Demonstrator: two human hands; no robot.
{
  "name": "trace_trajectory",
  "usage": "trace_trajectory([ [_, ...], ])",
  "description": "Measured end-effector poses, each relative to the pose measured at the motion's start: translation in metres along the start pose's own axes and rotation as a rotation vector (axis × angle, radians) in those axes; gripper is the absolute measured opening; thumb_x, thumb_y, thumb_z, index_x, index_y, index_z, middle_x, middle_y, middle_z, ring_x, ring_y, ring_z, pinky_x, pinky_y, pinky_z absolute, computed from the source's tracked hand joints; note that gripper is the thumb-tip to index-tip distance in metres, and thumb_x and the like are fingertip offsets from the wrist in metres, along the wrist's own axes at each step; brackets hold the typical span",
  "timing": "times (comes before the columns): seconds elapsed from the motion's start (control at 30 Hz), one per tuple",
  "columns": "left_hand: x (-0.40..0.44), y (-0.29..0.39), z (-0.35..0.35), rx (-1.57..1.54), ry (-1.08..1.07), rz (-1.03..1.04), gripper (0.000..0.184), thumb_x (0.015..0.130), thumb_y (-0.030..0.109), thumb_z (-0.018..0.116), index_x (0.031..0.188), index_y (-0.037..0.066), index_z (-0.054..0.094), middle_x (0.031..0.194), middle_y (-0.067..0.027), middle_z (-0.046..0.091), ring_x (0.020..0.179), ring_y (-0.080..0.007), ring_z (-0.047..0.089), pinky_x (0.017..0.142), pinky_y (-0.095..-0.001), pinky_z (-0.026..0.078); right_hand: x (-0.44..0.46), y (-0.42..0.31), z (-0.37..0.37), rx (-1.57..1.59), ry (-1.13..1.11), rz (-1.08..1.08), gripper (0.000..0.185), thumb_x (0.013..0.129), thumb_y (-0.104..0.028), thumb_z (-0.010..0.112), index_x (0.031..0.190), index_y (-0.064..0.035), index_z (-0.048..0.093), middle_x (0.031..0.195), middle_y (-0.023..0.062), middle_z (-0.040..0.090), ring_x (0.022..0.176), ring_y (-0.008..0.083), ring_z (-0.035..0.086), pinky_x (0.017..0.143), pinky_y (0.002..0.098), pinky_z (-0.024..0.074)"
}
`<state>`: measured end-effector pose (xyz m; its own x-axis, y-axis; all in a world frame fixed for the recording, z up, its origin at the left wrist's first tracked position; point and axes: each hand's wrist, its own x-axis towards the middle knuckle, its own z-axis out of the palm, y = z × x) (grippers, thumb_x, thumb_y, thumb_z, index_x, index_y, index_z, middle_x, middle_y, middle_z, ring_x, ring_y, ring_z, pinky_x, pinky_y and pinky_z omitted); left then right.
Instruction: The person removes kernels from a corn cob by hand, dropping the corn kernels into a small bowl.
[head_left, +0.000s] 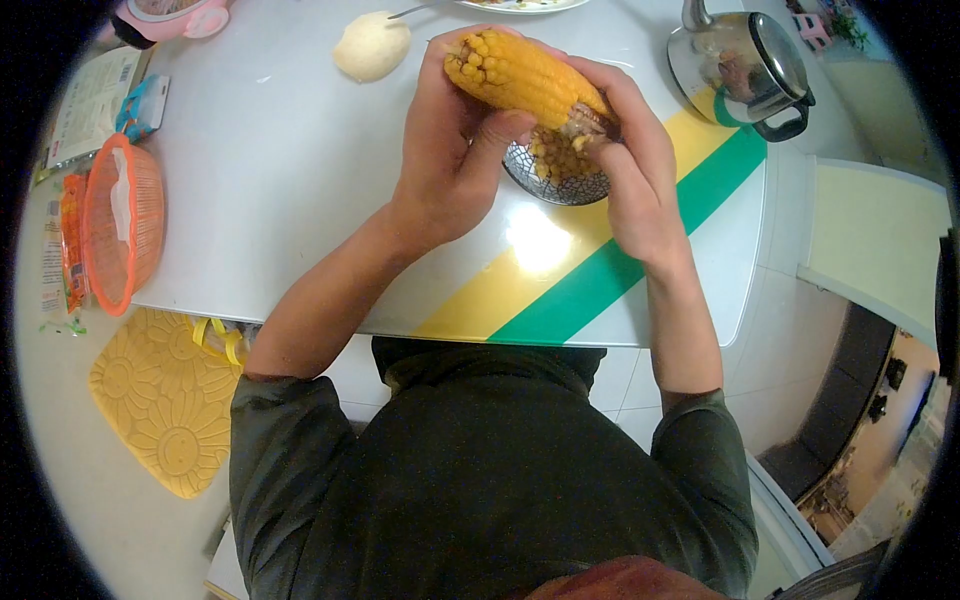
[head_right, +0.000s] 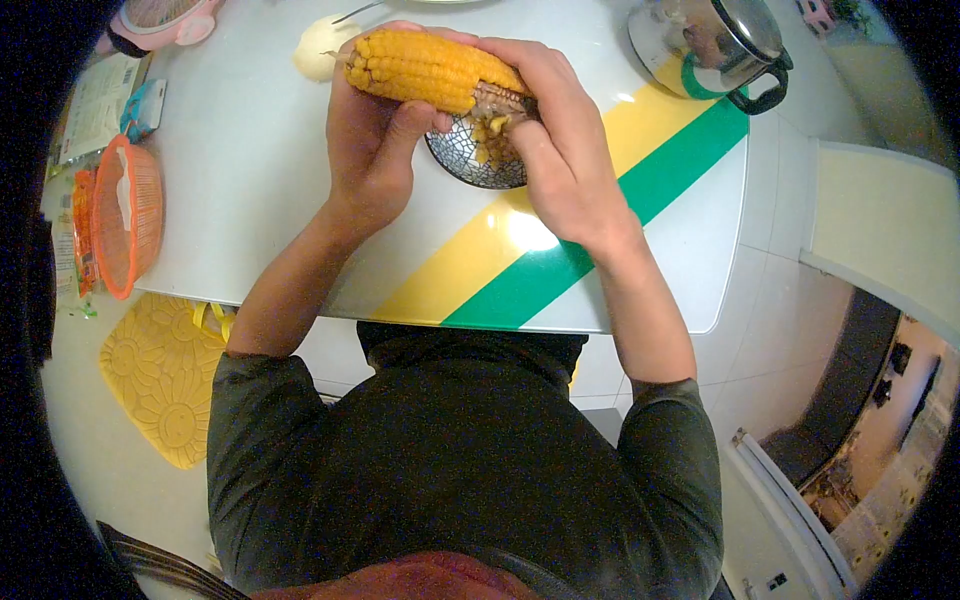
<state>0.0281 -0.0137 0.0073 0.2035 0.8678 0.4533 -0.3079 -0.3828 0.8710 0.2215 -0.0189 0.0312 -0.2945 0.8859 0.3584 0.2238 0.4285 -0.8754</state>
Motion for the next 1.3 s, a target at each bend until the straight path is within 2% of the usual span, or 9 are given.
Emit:
trace_trajectory([
  [0.27, 0.003, -0.009, -0.006, -0.065, 0.043, 0.059, 0.039, 0.103, 0.000, 0.056, 0.136, 0.000, 0.034, 0.136, -0.0181, 0.059, 0.097, -0.0134, 0.060, 0.085, -0.0276, 0.053, -0.002, -0.005, 0.002, -0.102, 0.115, -0.092, 0.044, 0.091, -0.005, 0.058, 0.134, 0.0009, 0.059, 0.127, 0.0197, 0.062, 0.118, 0.0345, 0.059, 0.107, 0.0401, 0.0442],
  [0.4, 0.005, -0.011, -0.009, -0.075, 0.094, 0.066, 0.037, 0.104, 0.002, 0.056, 0.134, 0.000, 0.035, 0.128, -0.0166, 0.062, 0.088, -0.0121, 0.060, 0.081, -0.0269, 0.053, 0.001, -0.003, -0.004, -0.322, 0.274, -0.205, 0.025, 0.093, -0.003, 0.064, 0.118, -0.0002, 0.069, 0.109, 0.0138, 0.067, 0.103, 0.0288, 0.062, 0.094, 0.0364, 0.0484],
  [0.5, 0.003, -0.005, -0.012, -0.035, 0.094, 0.012, 0.040, 0.105, 0.008, 0.055, 0.141, -0.001, 0.039, 0.128, -0.0142, 0.060, 0.097, -0.0138, 0.062, 0.083, -0.0260, 0.053, 0.000, -0.001, -0.003, -0.394, 0.404, -0.258, 0.010, 0.092, 0.002, 0.067, 0.097, -0.0016, 0.074, 0.092, 0.0090, 0.068, 0.088, 0.0228, 0.060, 0.080, 0.0344, 0.0473],
  [0.7, 0.001, -0.005, -0.013, -0.016, 0.167, -0.027, 0.044, 0.108, 0.017, 0.054, 0.144, 0.000, 0.037, 0.128, -0.0134, 0.060, 0.093, -0.0123, 0.061, 0.081, -0.0246, 0.053, -0.002, -0.005, -0.005, -0.421, 0.284, -0.298, 0.017, 0.080, 0.011, 0.060, 0.086, -0.0025, 0.069, 0.093, 0.0115, 0.066, 0.087, 0.0281, 0.058, 0.079, 0.0355, 0.0472],
  [0.8, 0.001, -0.014, -0.012, -0.100, 0.179, 0.009, 0.036, 0.104, 0.002, 0.056, 0.133, 0.000, 0.035, 0.118, -0.0132, 0.062, 0.086, -0.0126, 0.060, 0.080, -0.0267, 0.053, -0.004, -0.007, -0.010, -0.486, 0.136, -0.314, 0.018, 0.075, 0.008, 0.060, 0.089, -0.0014, 0.068, 0.094, 0.0128, 0.065, 0.090, 0.0304, 0.058, 0.081, 0.0367, 0.0473],
  [0.9, 0.003, -0.011, -0.009, -0.126, 0.197, 0.003, 0.036, 0.103, -0.001, 0.055, 0.133, 0.001, 0.034, 0.112, -0.0106, 0.061, 0.085, -0.0123, 0.060, 0.080, -0.0268, 0.053, -0.005, 0.000, -0.013, -0.454, 0.116, -0.324, 0.020, 0.078, 0.002, 0.063, 0.097, -0.0014, 0.067, 0.098, 0.0135, 0.065, 0.094, 0.0306, 0.058, 0.083, 0.0383, 0.0472],
  [1.0, 0.004, -0.010, -0.009, -0.109, 0.114, 0.015, 0.041, 0.101, -0.004, 0.055, 0.135, 0.001, 0.033, 0.120, -0.0133, 0.060, 0.095, -0.0146, 0.062, 0.082, -0.0273, 0.054, -0.002, -0.005, -0.007, -0.418, 0.260, -0.303, 0.031, 0.082, -0.003, 0.067, 0.113, -0.0025, 0.067, 0.108, 0.0149, 0.065, 0.100, 0.0320, 0.059, 0.088, 0.0391, 0.0475],
  [1.2, -0.001, 0.006, 0.006, -0.065, -0.024, 0.026, 0.054, 0.096, -0.009, 0.056, 0.142, 0.001, 0.030, 0.133, -0.0178, 0.055, 0.122, -0.0235, 0.059, 0.104, -0.0352, 0.050, 0.002, -0.004, -0.003, -0.347, 0.156, -0.274, 0.059, 0.084, -0.018, 0.079, 0.138, -0.0025, 0.060, 0.126, 0.0174, 0.063, 0.115, 0.0355, 0.058, 0.100, 0.0411, 0.0466],
  [1.3, -0.004, 0.002, 0.009, 0.028, 0.015, 0.034, 0.049, 0.103, 0.011, 0.059, 0.143, 0.002, 0.032, 0.137, -0.0228, 0.058, 0.101, -0.0200, 0.065, 0.084, -0.0302, 0.056, -0.002, -0.005, 0.001, -0.170, 0.091, -0.138, 0.053, 0.088, -0.016, 0.076, 0.137, -0.0014, 0.060, 0.123, 0.0176, 0.065, 0.112, 0.0330, 0.061, 0.098, 0.0391, 0.0483],
])
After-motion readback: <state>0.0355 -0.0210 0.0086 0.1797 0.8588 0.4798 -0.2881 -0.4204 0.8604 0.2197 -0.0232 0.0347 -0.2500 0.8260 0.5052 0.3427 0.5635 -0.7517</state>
